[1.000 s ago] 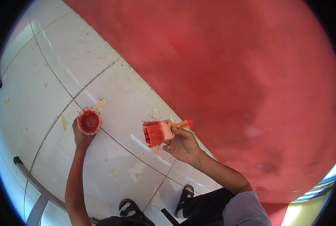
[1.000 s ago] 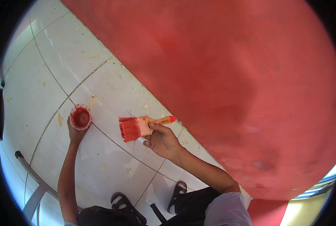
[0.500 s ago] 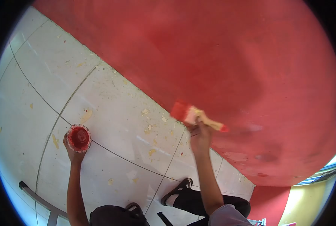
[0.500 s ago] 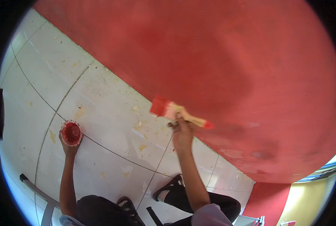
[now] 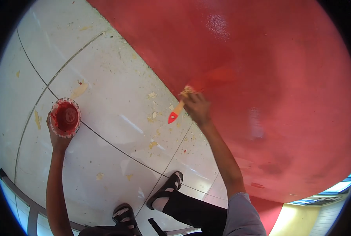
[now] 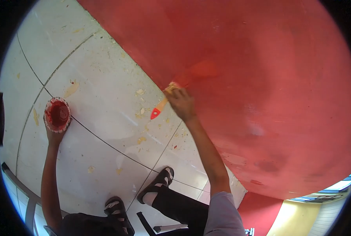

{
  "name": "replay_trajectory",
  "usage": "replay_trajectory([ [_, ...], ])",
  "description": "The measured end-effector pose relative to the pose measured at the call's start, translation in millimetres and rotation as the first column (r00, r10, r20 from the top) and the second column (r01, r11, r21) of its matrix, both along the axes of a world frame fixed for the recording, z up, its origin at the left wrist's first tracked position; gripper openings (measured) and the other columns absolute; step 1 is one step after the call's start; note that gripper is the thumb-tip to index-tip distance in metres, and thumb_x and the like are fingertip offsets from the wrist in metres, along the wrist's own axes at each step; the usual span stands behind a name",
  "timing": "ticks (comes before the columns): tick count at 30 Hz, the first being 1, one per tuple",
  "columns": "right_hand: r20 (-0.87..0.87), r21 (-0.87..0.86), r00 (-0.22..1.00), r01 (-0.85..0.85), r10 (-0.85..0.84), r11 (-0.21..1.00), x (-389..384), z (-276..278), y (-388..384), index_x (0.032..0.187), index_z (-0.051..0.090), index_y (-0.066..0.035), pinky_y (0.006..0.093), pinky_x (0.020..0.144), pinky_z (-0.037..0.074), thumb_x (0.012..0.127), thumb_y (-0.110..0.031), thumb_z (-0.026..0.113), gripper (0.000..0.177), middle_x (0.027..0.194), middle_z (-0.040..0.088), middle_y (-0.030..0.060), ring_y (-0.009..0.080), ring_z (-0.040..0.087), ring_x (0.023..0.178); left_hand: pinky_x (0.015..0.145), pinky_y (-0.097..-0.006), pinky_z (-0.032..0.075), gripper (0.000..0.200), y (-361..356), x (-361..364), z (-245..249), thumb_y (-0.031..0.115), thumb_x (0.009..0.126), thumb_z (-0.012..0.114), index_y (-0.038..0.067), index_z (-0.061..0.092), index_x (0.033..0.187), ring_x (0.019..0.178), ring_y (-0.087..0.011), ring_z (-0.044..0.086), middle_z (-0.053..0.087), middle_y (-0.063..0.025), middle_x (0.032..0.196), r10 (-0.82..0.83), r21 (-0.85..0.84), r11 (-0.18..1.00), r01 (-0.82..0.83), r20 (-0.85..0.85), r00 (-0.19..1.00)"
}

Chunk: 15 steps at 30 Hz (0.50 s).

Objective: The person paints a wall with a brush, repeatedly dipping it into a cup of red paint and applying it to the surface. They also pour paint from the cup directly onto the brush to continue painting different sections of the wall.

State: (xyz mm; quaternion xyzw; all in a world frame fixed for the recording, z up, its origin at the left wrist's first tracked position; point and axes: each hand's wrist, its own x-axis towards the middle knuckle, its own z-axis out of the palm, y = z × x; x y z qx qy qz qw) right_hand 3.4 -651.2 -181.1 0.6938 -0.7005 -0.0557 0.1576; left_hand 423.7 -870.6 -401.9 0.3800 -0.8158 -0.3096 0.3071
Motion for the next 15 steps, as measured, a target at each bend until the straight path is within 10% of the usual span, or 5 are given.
replay_trajectory([
  [5, 0.322, -0.396, 0.927, -0.054, 0.194, 0.917, -26.9, 49.4, -7.4, 0.093, 0.069, -0.010, 0.0341, 0.059, 0.044, 0.077, -0.007, 0.070, 0.016, 0.085, 0.063, 0.0043, 0.0228, 0.057, 0.073, 0.102, -0.0384, 0.043, 0.077, -0.5, -1.3, -0.5, 0.017, 0.071, 0.084, 0.006, 0.043, 0.135, 0.120, -0.0257, 0.053, 0.052, -0.0101, 0.132, 0.006, 0.050, 0.999, -0.004, -0.051, 0.999],
  [10, 0.002, -0.739, 1.000, 0.002, -0.001, 0.673, -8.0, 158.9, -15.1, 0.089, 0.070, -0.006, 0.0285, 0.055, 0.041, 0.077, 0.000, 0.075, 0.014, 0.081, 0.061, 0.0065, 0.0181, 0.057, 0.071, 0.104, -0.0423, 0.038, 0.077, -0.1, 2.5, -17.8, 0.017, 0.071, 0.083, 0.006, 0.042, 0.135, 0.123, -0.0293, 0.047, 0.049, -0.0111, 0.132, 0.027, 0.060, 0.998, -0.025, -0.036, 0.999],
  [11, 0.167, -0.734, 0.981, 0.057, 0.098, 0.677, -21.0, 140.9, -7.3, 0.092, 0.071, -0.007, 0.0285, 0.055, 0.042, 0.077, -0.001, 0.076, 0.017, 0.081, 0.061, 0.0066, 0.0181, 0.057, 0.071, 0.104, -0.0419, 0.039, 0.077, -0.9, 3.3, -17.2, 0.016, 0.070, 0.083, 0.006, 0.042, 0.135, 0.122, -0.0290, 0.048, 0.050, -0.0111, 0.132, 0.034, 0.081, 0.996, -0.030, -0.046, 0.998],
  [14, -0.182, -0.434, 0.975, -0.195, 0.126, 0.880, -15.1, 68.2, -25.2, 0.105, 0.071, -0.019, 0.0302, 0.058, 0.047, 0.077, -0.009, 0.072, 0.029, 0.090, 0.065, 0.0014, 0.0197, 0.060, 0.076, 0.099, -0.0368, 0.047, 0.072, -1.6, -2.0, 4.7, 0.013, 0.072, 0.083, 0.006, 0.045, 0.133, 0.116, -0.0247, 0.056, 0.056, -0.0095, 0.128, 0.025, -0.016, 1.000, -0.026, -0.039, 0.999],
  [15, -0.052, -0.323, 0.993, -0.120, 0.109, 0.939, -18.2, 26.6, -25.2, 0.103, 0.070, -0.022, 0.0321, 0.060, 0.049, 0.075, -0.013, 0.072, 0.029, 0.093, 0.065, -0.0011, 0.0202, 0.061, 0.078, 0.098, -0.0367, 0.047, 0.072, -1.8, -2.4, 4.8, 0.013, 0.072, 0.083, 0.006, 0.045, 0.133, 0.116, -0.0249, 0.056, 0.056, -0.0097, 0.128, 0.028, -0.009, 1.000, -0.028, -0.055, 0.998],
])
